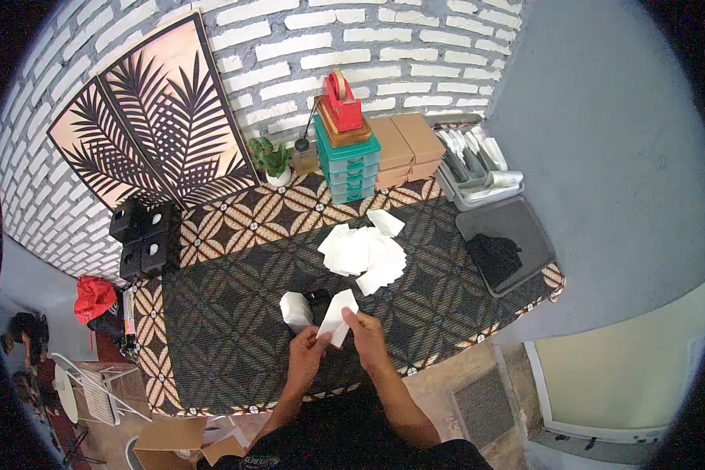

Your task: Folding white paper sheets into small boxes and arranging them.

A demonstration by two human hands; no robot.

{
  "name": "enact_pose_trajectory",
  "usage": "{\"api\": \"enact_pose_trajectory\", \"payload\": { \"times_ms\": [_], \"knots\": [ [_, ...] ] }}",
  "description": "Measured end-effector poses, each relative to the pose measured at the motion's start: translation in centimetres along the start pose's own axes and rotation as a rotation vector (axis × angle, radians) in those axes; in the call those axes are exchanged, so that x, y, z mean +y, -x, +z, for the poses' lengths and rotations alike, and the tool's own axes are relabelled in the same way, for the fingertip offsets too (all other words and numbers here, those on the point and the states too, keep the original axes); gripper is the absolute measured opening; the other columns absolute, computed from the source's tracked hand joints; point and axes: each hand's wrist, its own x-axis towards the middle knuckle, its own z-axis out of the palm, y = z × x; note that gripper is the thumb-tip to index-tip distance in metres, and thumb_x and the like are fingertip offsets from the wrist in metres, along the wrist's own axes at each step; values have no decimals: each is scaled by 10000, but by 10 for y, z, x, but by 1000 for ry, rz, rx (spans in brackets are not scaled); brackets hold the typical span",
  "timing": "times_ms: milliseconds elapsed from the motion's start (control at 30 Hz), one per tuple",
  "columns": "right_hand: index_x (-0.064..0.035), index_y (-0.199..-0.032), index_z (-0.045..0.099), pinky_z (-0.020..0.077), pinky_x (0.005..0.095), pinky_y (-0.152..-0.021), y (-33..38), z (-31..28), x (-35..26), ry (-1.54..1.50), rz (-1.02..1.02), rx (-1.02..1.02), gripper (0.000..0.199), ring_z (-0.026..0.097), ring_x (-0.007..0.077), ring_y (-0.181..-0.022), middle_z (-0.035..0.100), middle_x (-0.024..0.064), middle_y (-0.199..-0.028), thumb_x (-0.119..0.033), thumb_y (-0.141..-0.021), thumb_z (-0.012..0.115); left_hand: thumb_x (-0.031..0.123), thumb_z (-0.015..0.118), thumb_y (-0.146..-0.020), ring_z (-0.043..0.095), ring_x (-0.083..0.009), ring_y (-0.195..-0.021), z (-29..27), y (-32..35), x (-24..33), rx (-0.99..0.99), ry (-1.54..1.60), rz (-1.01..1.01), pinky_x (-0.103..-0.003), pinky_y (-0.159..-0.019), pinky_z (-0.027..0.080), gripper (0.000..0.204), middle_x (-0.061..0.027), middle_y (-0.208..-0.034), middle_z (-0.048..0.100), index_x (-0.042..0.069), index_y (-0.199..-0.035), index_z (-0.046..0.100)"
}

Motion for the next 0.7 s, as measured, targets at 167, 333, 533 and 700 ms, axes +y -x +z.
{"api": "enact_pose_trajectory", "payload": {
  "times_ms": [167,333,533,700],
  "knots": [
    [7,-1008,678,455,261,-701,2,7,9,-9,86,-177,251,576,90,-773,659,13,-870,-220,-942,595,200,558,-970,461,-44,-651,-5,-1,-12,-11,42,76,-211,-576,371,223,28,-749,584,0,-1030,637],
    [12,-1060,673,489,258,-733,9,22,1,12,20,-227,224,617,103,-848,686,72,-999,-140,-902,629,218,544,-976,439,-48,-636,-16,1,-18,-41,-99,86,-223,-574,353,244,37,-691,518,2,-901,628],
    [0,-1099,663,487,236,-600,6,24,-18,-48,132,-153,260,612,103,-705,666,41,-876,-175,-909,632,245,531,-983,433,-47,-639,-20,7,-23,-61,-21,60,-220,-585,352,261,30,-696,524,12,-921,629],
    [6,-1078,638,473,273,-608,-1,20,-1,241,-24,-252,289,589,108,-703,660,60,-875,-230,-911,637,281,510,-989,495,-78,-683,-22,9,-19,5,132,25,-242,-640,401,303,-1,-815,621,12,-1063,629]
  ]
}}
